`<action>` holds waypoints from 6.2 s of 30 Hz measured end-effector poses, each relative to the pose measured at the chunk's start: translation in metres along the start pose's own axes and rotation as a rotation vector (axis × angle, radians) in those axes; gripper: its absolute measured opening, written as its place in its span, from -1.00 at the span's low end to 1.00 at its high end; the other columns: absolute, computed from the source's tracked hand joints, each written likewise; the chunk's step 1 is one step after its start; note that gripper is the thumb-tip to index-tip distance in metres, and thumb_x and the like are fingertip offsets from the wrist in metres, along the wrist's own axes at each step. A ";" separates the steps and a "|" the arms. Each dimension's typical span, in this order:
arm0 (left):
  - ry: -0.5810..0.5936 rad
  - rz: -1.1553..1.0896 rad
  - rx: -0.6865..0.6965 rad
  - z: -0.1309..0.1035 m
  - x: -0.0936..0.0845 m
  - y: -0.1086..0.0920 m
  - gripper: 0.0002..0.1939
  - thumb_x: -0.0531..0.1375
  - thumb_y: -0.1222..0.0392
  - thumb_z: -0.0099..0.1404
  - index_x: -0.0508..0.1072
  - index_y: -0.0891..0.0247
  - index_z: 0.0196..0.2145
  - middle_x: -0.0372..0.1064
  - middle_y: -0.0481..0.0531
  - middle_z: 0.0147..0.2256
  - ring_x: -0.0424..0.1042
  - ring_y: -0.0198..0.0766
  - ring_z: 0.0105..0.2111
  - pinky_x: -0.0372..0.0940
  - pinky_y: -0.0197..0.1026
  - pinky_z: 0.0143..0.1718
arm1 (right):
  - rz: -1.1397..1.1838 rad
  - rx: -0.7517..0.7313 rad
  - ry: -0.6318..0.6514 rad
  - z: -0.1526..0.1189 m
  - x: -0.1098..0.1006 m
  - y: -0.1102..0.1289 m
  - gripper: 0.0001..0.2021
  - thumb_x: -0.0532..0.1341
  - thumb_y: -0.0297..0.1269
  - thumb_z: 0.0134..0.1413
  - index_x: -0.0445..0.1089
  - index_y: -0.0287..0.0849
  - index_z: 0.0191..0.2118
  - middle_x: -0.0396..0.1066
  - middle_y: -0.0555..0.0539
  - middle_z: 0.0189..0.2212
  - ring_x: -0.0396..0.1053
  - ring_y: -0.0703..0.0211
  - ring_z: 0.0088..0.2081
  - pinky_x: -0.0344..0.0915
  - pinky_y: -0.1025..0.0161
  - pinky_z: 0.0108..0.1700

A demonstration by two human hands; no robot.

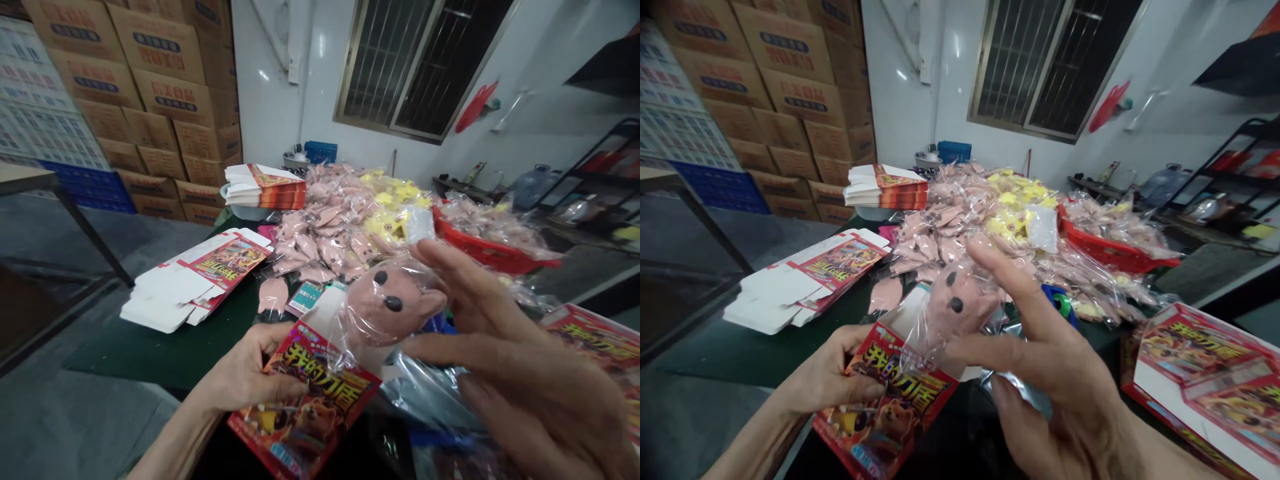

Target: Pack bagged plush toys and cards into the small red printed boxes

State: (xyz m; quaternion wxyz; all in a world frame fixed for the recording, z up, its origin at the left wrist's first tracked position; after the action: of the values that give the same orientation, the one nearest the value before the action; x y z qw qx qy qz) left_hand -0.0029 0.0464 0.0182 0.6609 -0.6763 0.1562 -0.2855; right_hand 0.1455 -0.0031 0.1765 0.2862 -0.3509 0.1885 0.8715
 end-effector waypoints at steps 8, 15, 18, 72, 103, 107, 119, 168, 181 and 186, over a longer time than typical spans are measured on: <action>-0.090 0.071 0.057 0.002 0.001 -0.007 -0.60 0.30 0.26 0.07 0.46 0.27 -0.09 0.54 0.10 -0.31 0.52 -0.08 -0.32 0.41 -0.14 -0.32 | 0.111 0.153 -0.238 0.002 0.032 -0.047 -0.02 0.37 -0.14 -0.13 -0.26 0.00 0.31 -0.17 -0.24 0.30 -0.13 -0.28 0.29 0.11 -0.29 0.16; 0.033 -0.031 0.036 0.008 0.009 0.001 -0.56 0.31 0.30 0.05 0.44 0.24 -0.06 0.53 0.08 -0.24 0.52 -0.08 -0.23 0.38 -0.16 -0.23 | -0.169 -0.353 -0.213 -0.003 0.024 -0.009 -0.30 0.32 -0.42 -0.06 0.07 0.09 0.19 -0.08 -0.08 0.26 0.08 -0.04 0.21 0.27 0.05 0.12; 0.023 -0.046 0.038 0.011 0.010 0.003 -0.60 0.33 0.30 0.03 0.47 0.25 -0.12 0.54 0.06 -0.27 0.53 -0.10 -0.27 0.39 -0.19 -0.27 | -0.088 -0.271 -0.050 0.007 0.029 -0.013 -0.46 0.27 -0.33 0.03 0.15 -0.02 0.14 0.08 -0.16 0.18 0.15 -0.02 0.17 0.27 0.07 0.11; -1.163 0.552 0.380 -0.082 -0.117 0.013 -0.73 0.41 0.19 -0.16 0.54 0.30 -0.44 0.54 -0.02 -0.48 0.48 -0.25 -0.53 0.46 -0.32 -0.45 | -0.344 0.253 0.300 -0.098 0.171 -0.154 -0.78 0.06 -0.47 0.17 0.44 -0.25 -0.36 0.40 -0.16 -0.41 0.26 0.10 -0.31 0.11 0.19 -0.25; -1.124 0.372 0.408 -0.081 -0.124 0.022 -0.81 0.42 0.27 -0.18 0.54 0.27 -0.52 0.53 -0.09 -0.53 0.48 -0.30 -0.56 0.43 -0.37 -0.51 | -0.579 0.122 0.318 -0.038 0.138 -0.121 -0.69 -0.06 -0.49 0.20 0.40 -0.19 -0.13 0.32 -0.19 -0.32 0.19 0.04 -0.25 0.09 0.19 -0.27; -1.138 0.346 0.419 -0.083 -0.126 0.023 -0.80 0.41 0.25 -0.17 0.54 0.28 -0.50 0.53 -0.06 -0.53 0.48 -0.25 -0.56 0.44 -0.31 -0.52 | -0.503 0.025 0.424 -0.032 0.177 -0.094 -0.82 0.13 -0.24 0.14 0.41 -0.21 -0.25 0.32 -0.17 -0.31 0.20 0.03 -0.22 0.16 0.17 -0.23; -1.144 0.291 0.409 -0.084 -0.129 0.025 -0.81 0.40 0.25 -0.17 0.55 0.29 -0.50 0.54 -0.03 -0.50 0.50 -0.22 -0.52 0.46 -0.28 -0.47 | -0.459 0.069 0.477 -0.047 0.209 -0.096 -0.78 0.05 -0.58 0.09 0.41 -0.23 -0.33 0.35 -0.20 -0.31 0.21 0.02 -0.26 0.21 0.15 -0.31; -0.587 0.353 0.477 -0.025 -0.045 -0.004 -0.61 0.40 0.28 -0.07 0.50 0.23 -0.22 0.51 -0.05 -0.36 0.50 -0.28 -0.42 0.40 -0.38 -0.41 | -0.075 -0.084 0.094 0.005 0.120 0.033 -0.61 0.15 -0.03 0.11 0.41 -0.32 -0.20 0.40 -0.24 -0.28 0.31 -0.04 -0.22 0.36 0.00 -0.25; -0.892 0.807 0.912 -0.044 -0.036 -0.017 -0.45 0.29 0.40 0.07 0.31 0.18 0.02 0.39 0.09 -0.13 0.42 -0.16 -0.11 0.39 -0.16 -0.13 | 0.673 0.579 -0.330 -0.049 0.139 -0.067 -0.62 0.21 -0.32 0.10 0.15 -0.09 0.03 0.36 -0.15 -0.10 0.38 0.12 -0.10 0.36 0.10 -0.08; -0.725 0.727 0.867 -0.034 -0.033 -0.045 -0.77 0.17 0.33 0.21 0.45 0.24 -0.15 0.40 0.12 -0.14 0.43 -0.21 -0.16 0.36 -0.22 -0.18 | 0.593 0.443 -0.326 -0.041 0.152 -0.072 -0.63 0.15 -0.38 0.14 0.19 -0.06 0.07 0.29 -0.13 -0.05 0.35 0.18 -0.13 0.34 0.17 -0.12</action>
State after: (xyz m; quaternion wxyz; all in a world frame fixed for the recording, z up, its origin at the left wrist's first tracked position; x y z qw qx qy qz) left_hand -0.0567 0.0421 0.0555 0.9374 -0.3073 0.0135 0.1635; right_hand 0.1218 0.0858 0.0299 0.1173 -0.0684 0.4171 0.8987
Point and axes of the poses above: each hand's wrist, its own z-axis towards the middle knuckle, its own x-axis out of the palm, y = z × x, the point moved 9 cm from there along z, towards the middle knuckle
